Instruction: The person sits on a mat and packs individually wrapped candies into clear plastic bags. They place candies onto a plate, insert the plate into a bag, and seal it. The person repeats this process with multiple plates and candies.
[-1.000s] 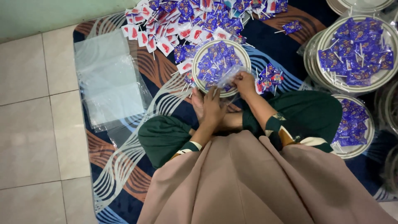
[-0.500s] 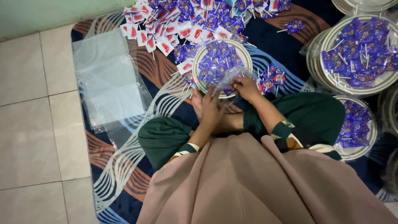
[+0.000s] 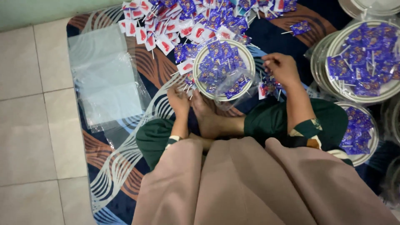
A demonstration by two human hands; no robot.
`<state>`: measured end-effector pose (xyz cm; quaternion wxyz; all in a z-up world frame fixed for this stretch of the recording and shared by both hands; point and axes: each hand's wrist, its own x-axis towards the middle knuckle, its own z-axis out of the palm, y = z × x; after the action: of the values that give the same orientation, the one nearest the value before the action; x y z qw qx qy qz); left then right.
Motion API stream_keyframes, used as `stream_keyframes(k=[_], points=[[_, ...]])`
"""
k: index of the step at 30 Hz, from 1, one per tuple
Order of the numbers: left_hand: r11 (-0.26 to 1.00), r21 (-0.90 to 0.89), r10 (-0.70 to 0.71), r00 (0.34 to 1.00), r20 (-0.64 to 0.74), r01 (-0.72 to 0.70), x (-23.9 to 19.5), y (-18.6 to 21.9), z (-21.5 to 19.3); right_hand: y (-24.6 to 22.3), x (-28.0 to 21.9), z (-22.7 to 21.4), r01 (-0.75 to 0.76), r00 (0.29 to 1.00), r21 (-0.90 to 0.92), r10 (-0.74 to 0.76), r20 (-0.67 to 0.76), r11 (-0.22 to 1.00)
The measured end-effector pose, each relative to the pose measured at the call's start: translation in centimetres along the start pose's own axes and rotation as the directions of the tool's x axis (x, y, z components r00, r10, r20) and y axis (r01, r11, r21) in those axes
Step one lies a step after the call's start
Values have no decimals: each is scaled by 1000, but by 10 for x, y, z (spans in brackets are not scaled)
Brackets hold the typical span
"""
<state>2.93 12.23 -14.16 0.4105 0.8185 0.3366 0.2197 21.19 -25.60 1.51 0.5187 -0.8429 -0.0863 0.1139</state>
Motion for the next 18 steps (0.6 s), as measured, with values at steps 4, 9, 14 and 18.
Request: stream_keyframes(k=[4,9,14,18], points=[[989,126,76,997,-7,-74,17,3,3,45,0,13,-32,997,71,38,-73,997],[914,331,185,967,177,-236,25,6,19,48,5,18,-6,998,9,6,-60,1000],[932,286,208,974,89,-225,37,32,6,45,2,19,23,997,-21,-24,-77,1000],[829,396,339,919,203,-393,65,24,18,35,-2,19,23,993,-28,-26,-115,999]])
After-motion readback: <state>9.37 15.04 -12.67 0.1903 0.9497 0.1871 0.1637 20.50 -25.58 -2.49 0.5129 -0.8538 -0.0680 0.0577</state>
